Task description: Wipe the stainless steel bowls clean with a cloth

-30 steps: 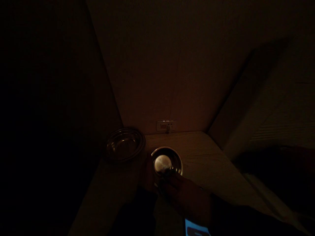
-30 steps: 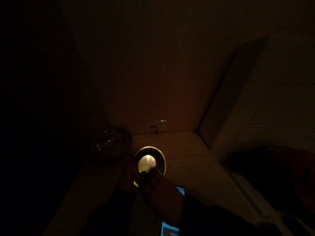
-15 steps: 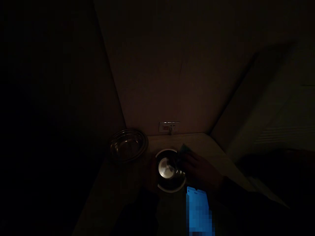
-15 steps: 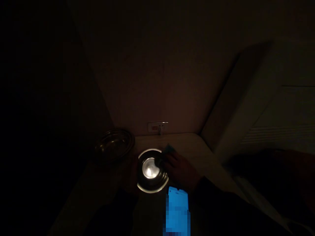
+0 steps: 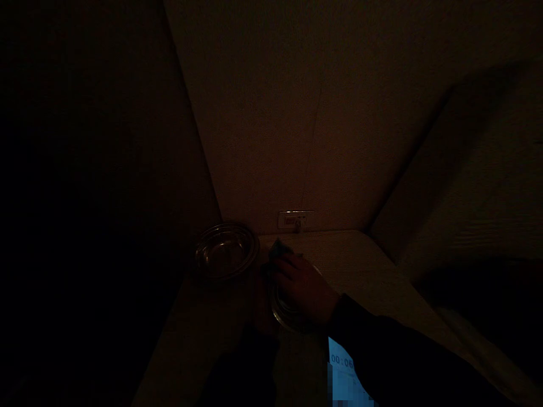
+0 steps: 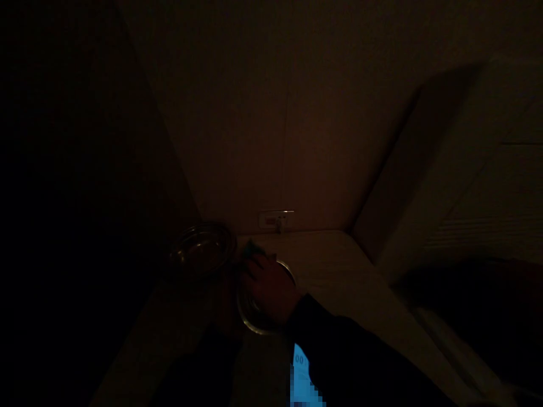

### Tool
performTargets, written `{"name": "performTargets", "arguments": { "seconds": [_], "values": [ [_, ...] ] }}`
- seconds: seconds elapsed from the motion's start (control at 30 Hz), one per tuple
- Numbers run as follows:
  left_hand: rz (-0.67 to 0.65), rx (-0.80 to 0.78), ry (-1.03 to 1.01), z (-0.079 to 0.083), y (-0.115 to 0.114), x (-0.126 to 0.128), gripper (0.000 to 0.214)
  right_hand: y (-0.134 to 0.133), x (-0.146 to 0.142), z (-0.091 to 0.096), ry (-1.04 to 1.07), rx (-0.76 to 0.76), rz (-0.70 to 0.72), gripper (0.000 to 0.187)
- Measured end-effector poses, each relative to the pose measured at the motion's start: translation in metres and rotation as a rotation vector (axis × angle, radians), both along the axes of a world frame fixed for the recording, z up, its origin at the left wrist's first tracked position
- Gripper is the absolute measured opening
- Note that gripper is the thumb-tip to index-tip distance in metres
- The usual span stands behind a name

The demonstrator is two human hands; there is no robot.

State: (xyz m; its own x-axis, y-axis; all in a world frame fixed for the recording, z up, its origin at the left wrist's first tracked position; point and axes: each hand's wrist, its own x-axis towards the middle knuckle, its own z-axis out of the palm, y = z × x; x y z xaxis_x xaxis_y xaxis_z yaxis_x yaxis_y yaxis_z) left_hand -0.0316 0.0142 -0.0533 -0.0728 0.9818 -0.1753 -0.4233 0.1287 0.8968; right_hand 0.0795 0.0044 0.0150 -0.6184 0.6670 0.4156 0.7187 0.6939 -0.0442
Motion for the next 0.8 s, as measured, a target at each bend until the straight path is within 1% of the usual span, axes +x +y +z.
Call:
{"name": "performTargets", "arguments": {
  "seconds": [0.03,0.1,0.2,0.23,0.27,0.37,0.4,0.53,0.6,0.67,0.73,0.8],
  "values": [
    [0.003,-0.015,-0.027,-0.002,0.0,0.0,0.035,-0.003,-0.004,-0.001,0.0,-0.005,0.011,0.028],
    [0.052,-0.055,-0.101,-0.005,-0.001,-0.002,0.037,-0.009,-0.01,-0.003,0.004,-0.015,0.026,0.025],
    [0.17,-0.099,-0.229,-0.009,-0.004,-0.01,0.026,-0.018,-0.015,-0.004,0.045,-0.065,0.053,0.022],
    [0.182,-0.118,-0.277,-0.008,-0.004,-0.013,0.024,-0.021,-0.016,-0.004,0.075,-0.099,0.068,0.022],
    [0.169,-0.137,-0.32,-0.006,-0.005,-0.015,0.024,-0.023,-0.015,-0.004,0.111,-0.137,0.088,0.023],
    [0.047,-0.193,-0.407,0.006,-0.005,-0.017,0.026,-0.032,-0.011,-0.003,0.178,-0.243,0.144,0.024],
    [0.002,-0.199,-0.412,0.012,-0.006,-0.016,0.026,-0.035,-0.008,-0.003,0.17,-0.274,0.151,0.023],
    [-0.088,-0.183,-0.36,0.031,-0.005,-0.01,0.019,-0.044,0.006,0.002,0.054,-0.366,0.145,0.017],
    [-0.113,-0.171,-0.336,0.037,-0.005,-0.004,0.021,-0.046,0.015,0.007,-0.016,-0.363,0.061,0.018],
    [-0.109,-0.148,-0.314,0.042,-0.005,0.002,0.024,-0.043,0.02,0.01,-0.061,-0.331,-0.102,0.023],
    [-0.098,-0.128,-0.284,0.046,-0.007,0.006,0.029,-0.035,0.02,0.009,-0.068,-0.294,-0.26,0.027],
    [-0.077,-0.154,-0.203,0.048,-0.009,0.007,0.032,-0.026,0.013,0.003,-0.05,-0.285,-0.34,0.028]
  ]
}}
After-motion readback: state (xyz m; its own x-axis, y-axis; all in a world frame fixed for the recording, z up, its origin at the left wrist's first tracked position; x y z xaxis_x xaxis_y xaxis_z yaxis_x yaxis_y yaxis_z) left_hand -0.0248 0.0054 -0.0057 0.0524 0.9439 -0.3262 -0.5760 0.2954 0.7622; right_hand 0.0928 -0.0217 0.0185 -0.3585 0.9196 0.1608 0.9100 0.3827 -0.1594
